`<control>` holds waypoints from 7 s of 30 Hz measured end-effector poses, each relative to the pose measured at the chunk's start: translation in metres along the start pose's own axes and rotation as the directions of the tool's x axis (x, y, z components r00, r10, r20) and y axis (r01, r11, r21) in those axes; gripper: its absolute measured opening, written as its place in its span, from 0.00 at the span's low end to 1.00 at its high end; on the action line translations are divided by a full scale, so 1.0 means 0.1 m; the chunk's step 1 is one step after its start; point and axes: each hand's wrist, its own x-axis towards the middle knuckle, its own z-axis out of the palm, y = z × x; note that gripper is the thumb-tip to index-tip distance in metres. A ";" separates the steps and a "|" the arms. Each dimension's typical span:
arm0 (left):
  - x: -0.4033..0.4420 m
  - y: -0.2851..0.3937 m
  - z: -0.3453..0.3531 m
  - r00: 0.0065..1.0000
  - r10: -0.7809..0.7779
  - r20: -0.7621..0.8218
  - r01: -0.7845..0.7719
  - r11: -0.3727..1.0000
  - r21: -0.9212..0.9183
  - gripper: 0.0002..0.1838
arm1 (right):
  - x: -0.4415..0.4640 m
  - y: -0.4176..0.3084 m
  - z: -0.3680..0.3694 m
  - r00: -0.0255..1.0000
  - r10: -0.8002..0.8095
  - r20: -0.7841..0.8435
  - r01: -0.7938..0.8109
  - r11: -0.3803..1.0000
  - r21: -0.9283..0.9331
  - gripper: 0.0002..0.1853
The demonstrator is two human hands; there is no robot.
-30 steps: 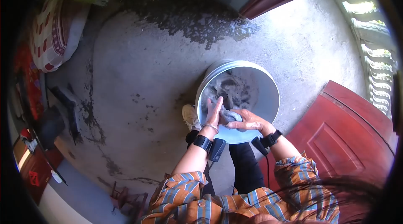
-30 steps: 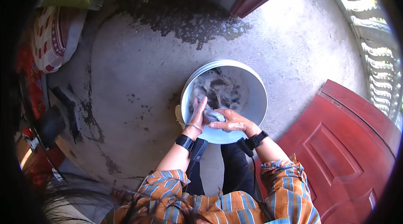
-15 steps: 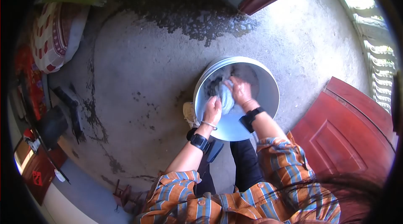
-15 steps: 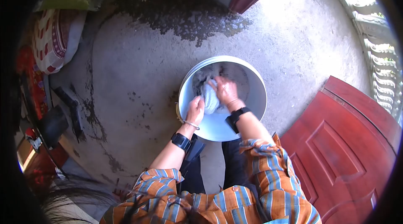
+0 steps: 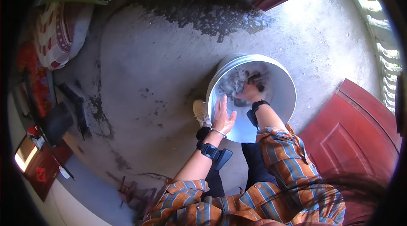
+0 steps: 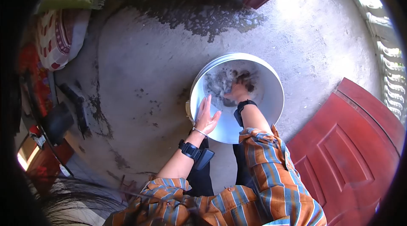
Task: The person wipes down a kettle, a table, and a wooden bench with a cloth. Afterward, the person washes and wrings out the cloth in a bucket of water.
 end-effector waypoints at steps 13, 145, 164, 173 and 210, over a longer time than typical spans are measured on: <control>0.37 0.05 0.02 0.844 -0.349 0.406 0.509 0.288 -0.811 0.51 | -1.64 -0.12 -1.02 0.708 -0.679 -0.196 0.594 0.421 0.686 0.13; 0.01 0.66 0.26 0.750 -0.103 0.653 0.591 -0.339 -0.732 0.26 | -3.16 0.36 -1.40 0.856 -0.487 0.175 0.298 0.740 0.603 0.11; -0.15 1.15 -0.49 0.776 0.528 0.344 -0.276 0.775 -0.569 0.22 | -2.14 0.30 -1.01 0.894 -0.319 -0.314 0.018 -0.674 0.739 0.36; -0.13 0.60 -0.25 0.689 0.237 0.684 0.711 -0.044 -0.701 0.38 | -2.21 0.31 -1.15 0.836 -0.115 -0.537 0.508 -0.210 0.836 0.17; -0.10 0.76 -0.57 0.883 0.469 0.008 -0.325 0.624 -0.711 0.30 | -1.99 0.19 -0.61 0.939 -0.207 -0.275 0.156 -0.454 0.877 0.18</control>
